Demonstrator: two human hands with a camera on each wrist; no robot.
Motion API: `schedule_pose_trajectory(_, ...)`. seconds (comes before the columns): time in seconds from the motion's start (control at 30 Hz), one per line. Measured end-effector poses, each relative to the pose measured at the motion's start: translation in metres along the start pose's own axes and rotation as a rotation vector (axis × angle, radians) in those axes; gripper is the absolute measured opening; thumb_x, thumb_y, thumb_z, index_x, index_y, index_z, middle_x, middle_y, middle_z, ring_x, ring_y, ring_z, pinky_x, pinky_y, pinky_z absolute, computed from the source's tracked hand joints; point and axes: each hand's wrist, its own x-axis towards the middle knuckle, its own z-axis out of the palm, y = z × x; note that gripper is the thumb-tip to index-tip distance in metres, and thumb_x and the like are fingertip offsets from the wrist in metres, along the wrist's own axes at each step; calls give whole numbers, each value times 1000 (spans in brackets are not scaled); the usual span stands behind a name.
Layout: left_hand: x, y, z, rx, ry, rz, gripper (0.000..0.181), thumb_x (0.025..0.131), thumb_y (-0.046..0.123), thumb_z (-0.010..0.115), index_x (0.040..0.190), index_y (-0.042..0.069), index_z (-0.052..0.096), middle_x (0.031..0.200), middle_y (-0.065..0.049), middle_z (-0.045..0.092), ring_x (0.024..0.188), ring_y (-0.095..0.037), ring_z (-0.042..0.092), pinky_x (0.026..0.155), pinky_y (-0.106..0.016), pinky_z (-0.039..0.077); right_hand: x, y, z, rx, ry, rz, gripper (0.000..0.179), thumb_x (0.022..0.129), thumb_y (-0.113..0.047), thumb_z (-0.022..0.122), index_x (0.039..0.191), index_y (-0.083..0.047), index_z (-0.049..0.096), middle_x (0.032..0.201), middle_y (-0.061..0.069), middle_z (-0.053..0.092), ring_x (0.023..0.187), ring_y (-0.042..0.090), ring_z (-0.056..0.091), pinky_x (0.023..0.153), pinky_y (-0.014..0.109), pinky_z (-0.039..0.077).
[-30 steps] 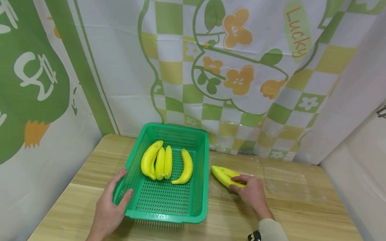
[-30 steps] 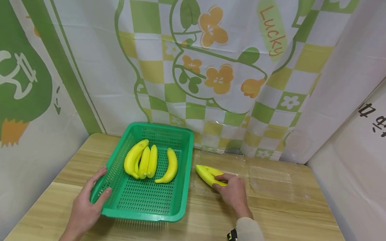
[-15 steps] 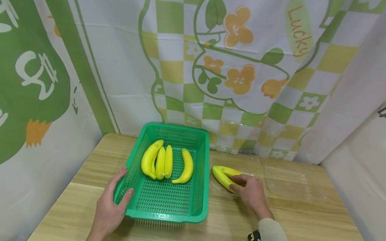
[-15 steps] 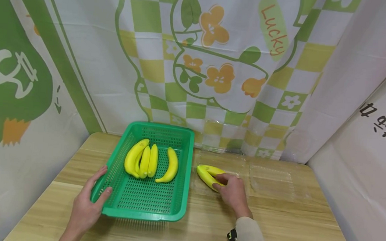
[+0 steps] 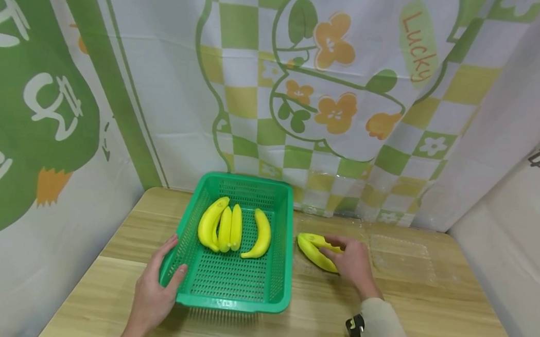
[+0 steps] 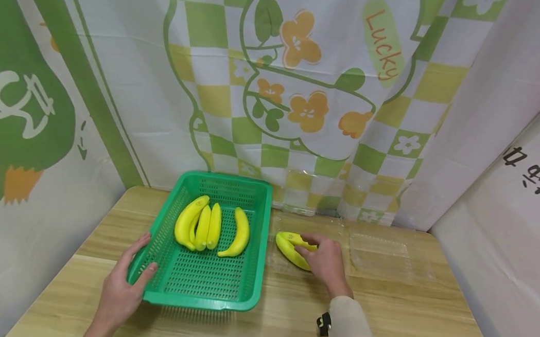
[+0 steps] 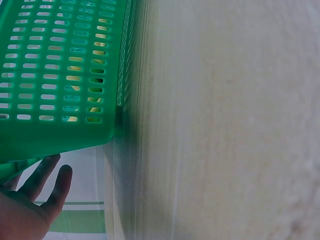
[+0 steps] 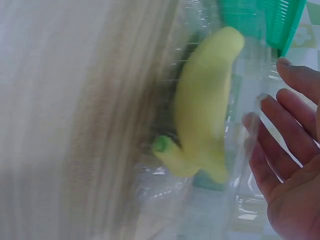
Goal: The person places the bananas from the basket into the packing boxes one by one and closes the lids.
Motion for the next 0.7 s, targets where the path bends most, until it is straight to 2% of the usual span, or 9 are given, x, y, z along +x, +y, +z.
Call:
schedule_pose_trajectory(0.13,0,0,0,-1,-3,0,62,106,24,66,163,28,41,172,3,40,158,-29,36,128,-23,26,2,-7,-4,28,10,0,42,97,-35,78,132,-12,76,133,9,76,129,40,67,107,58,56)
schedule_pose_trajectory(0.37,1,1,0,-10,-14,-8,63,106,24,66,163,28,40,173,2,38,158,-33,35,129,-55,29,6,-18,-7,73,26,23,39,97,-35,79,131,-16,77,135,7,76,130,41,64,108,58,54)
schedule_pose_trajectory(0.47,1,0,-1,-15,-15,-6,63,106,24,66,163,27,40,173,1,38,158,-33,35,128,-60,30,7,-23,-8,70,31,25,39,97,-35,78,131,-16,77,136,7,75,131,42,63,109,58,53)
schedule_pose_trajectory(0.57,1,0,-1,-14,-12,-5,63,106,24,66,163,28,40,173,2,38,158,-33,35,128,-57,30,8,-27,-11,60,35,10,39,98,-34,77,131,-13,76,137,9,74,131,42,62,110,58,52)
schedule_pose_trajectory(0.7,0,0,0,-5,-9,-3,63,106,24,66,163,28,40,172,3,39,158,-31,36,130,-40,30,10,-32,-14,46,44,-6,38,99,-34,75,131,-13,76,138,10,73,131,42,62,110,59,51)
